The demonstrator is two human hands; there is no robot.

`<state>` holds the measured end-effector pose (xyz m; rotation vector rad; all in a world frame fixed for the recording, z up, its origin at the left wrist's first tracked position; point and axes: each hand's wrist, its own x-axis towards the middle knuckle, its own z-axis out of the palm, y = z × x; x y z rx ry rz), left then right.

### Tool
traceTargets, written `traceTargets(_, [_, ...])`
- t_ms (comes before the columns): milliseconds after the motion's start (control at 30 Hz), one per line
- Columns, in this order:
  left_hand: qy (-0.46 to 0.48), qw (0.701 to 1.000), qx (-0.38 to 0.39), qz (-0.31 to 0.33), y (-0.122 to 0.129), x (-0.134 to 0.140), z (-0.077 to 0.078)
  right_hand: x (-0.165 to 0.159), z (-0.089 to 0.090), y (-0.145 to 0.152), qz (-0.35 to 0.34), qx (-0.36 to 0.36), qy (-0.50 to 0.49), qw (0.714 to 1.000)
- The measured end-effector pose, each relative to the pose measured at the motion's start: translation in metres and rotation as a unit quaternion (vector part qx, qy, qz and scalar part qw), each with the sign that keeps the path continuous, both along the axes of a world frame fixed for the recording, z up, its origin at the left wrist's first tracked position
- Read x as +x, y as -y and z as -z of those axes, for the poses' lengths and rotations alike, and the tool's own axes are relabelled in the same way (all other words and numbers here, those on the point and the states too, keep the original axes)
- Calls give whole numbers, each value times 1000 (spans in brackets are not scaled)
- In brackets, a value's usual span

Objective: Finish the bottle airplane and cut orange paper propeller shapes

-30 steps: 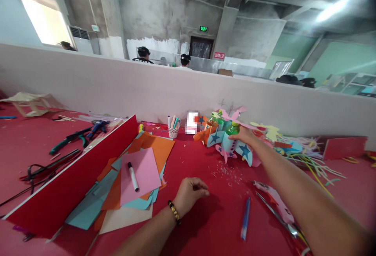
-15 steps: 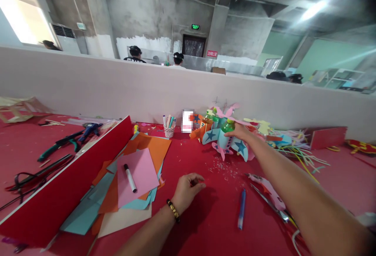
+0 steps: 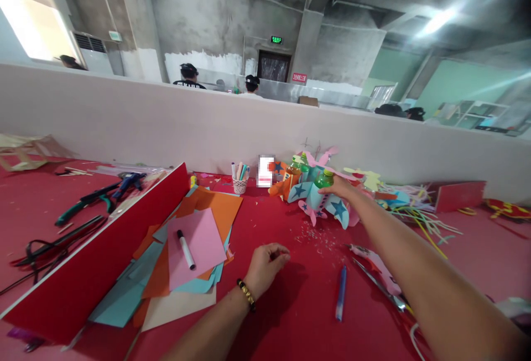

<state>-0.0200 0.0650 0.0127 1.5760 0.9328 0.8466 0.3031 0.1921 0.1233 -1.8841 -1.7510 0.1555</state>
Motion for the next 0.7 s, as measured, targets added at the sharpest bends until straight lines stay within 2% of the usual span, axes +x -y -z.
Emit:
traceTargets(367, [6, 1000, 4, -23, -1, -2, -4, 4, 3, 3, 7, -16, 0, 1000])
traceTargets(700, [60, 996, -65, 16, 0, 2, 3, 6, 4, 6, 8, -8, -15, 1000])
